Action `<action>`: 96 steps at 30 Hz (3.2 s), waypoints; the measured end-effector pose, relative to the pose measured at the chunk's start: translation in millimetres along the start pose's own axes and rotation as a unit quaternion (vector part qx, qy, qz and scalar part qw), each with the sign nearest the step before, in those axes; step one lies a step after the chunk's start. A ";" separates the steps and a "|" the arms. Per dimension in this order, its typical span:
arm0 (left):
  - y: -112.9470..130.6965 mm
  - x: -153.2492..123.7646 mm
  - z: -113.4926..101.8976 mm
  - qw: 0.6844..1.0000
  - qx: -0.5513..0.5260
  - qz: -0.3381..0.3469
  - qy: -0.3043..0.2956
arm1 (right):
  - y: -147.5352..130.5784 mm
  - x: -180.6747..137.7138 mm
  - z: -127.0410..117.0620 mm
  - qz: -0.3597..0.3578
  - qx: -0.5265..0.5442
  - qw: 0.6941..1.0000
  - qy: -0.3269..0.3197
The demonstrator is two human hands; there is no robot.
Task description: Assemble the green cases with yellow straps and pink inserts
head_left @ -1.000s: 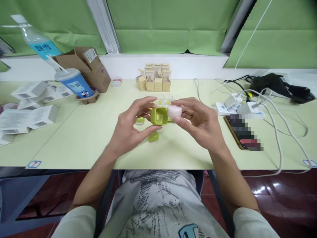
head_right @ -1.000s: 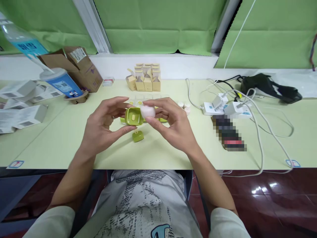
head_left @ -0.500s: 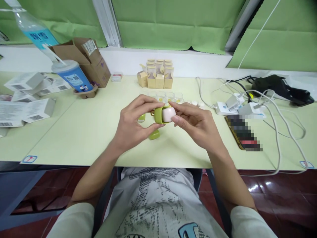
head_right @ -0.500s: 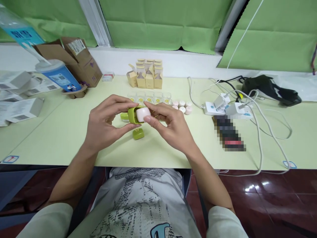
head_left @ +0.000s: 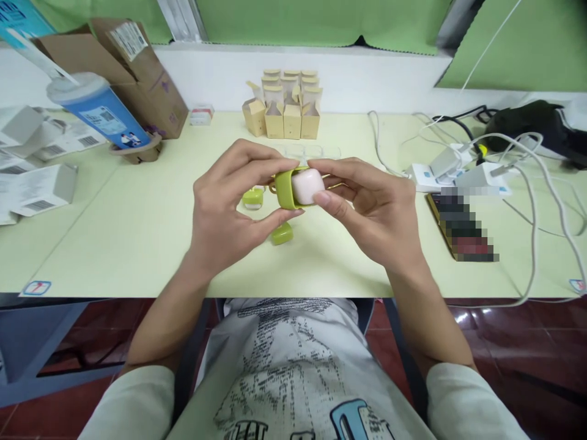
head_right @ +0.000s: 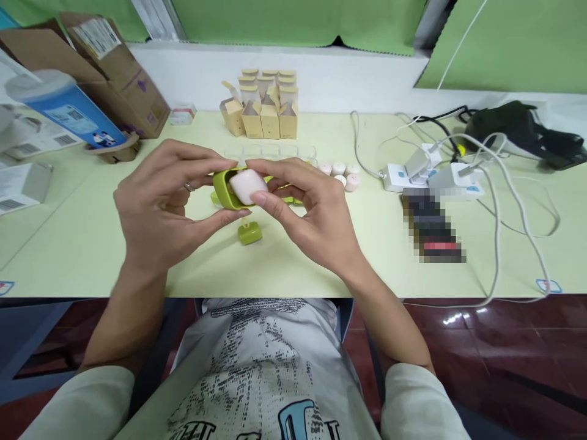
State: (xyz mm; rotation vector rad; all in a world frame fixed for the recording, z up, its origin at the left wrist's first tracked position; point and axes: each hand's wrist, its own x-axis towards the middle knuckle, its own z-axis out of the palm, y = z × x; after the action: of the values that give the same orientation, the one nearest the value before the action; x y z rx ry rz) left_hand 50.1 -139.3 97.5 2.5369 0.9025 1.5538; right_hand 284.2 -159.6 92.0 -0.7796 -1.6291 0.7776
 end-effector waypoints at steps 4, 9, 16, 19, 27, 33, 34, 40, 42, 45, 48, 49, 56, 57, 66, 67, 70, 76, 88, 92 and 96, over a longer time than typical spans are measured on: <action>-2.3 0.2 0.2 1.000 0.014 0.018 0.013 | 3.0 1.0 2.2 -0.016 0.010 1.000 0.006; -6.2 -1.3 13.8 0.994 0.032 0.073 0.072 | 4.0 -0.1 14.9 -0.021 0.031 0.997 0.066; 8.6 -6.0 21.1 0.997 0.010 -0.011 0.076 | 1.7 -6.3 21.4 0.025 0.005 1.000 -0.007; 1.6 -3.2 14.4 0.997 -0.075 0.005 0.030 | 2.2 -3.7 13.6 0.015 -0.006 1.000 -0.014; 2.3 0.2 3.3 0.999 -0.035 -0.021 -0.026 | 0.9 -0.1 4.4 0.011 -0.004 1.000 -0.012; -1.6 -2.3 3.3 0.998 -0.032 -0.033 -0.043 | 1.9 -4.0 10.7 -0.040 -0.082 0.995 0.035; -1.8 -2.4 4.1 0.998 -0.032 -0.032 -0.041 | 2.7 -4.5 11.3 -0.059 -0.109 0.991 0.043; 3.9 -2.5 9.7 0.999 -0.007 -0.006 -0.043 | 4.2 -3.2 -0.6 -0.140 -0.221 0.965 0.033; 6.1 -2.9 11.7 0.999 0.009 0.014 -0.042 | 4.3 -2.9 -6.1 -0.133 -0.223 0.965 0.028; 8.5 -3.9 14.8 0.999 0.033 0.027 -0.023 | 5.3 -3.4 -8.1 -0.133 -0.230 0.964 0.033; 11.3 -5.3 18.1 0.999 0.045 0.031 -0.004 | 6.7 -4.1 -3.9 -0.151 -0.238 0.959 0.036; 12.4 -5.9 19.3 0.998 0.050 0.028 -0.003 | 7.1 -4.3 -2.3 -0.154 -0.237 0.959 0.036; 16.4 -8.1 22.9 0.997 0.071 -0.014 -0.023 | 7.2 -7.1 1.3 -0.105 -0.229 0.968 0.016; 15.6 -7.9 22.5 0.998 0.063 -0.017 -0.024 | 6.2 -7.3 0.5 -0.104 -0.226 0.968 0.016; 7.0 -4.4 16.8 0.995 -0.065 -0.082 -0.009 | -9.6 0.8 -14.3 -0.067 -0.155 0.984 -0.053; 7.3 -4.3 16.9 0.991 -0.089 -0.096 -0.003 | -8.5 1.5 -13.5 -0.063 -0.156 0.984 -0.054; 12.1 -4.1 18.3 0.983 -0.130 -0.124 0.024 | -0.6 2.0 -6.6 -0.057 -0.149 0.987 -0.032; 35.3 -2.7 10.0 0.984 -0.129 -0.113 0.050 | 19.9 5.1 0.9 -0.029 -0.112 0.993 0.030; 14.4 -3.3 9.4 0.969 -0.173 -0.163 0.065 | 19.5 4.7 6.3 -0.042 -0.138 0.988 0.055; 3.4 -4.2 -19.4 0.973 -0.135 -0.167 0.087 | 25.5 4.4 -3.2 -0.004 -0.093 0.995 0.045; -47.9 -7.6 -35.3 0.986 -0.037 -0.159 0.038 | 15.0 16.2 -16.2 0.000 -0.100 0.995 -0.011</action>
State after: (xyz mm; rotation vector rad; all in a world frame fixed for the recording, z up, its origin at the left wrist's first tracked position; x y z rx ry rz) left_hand -3.5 -112.5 93.9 2.1647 1.1649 1.5599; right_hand 298.7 -136.4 91.3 -0.9147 -1.7456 0.6308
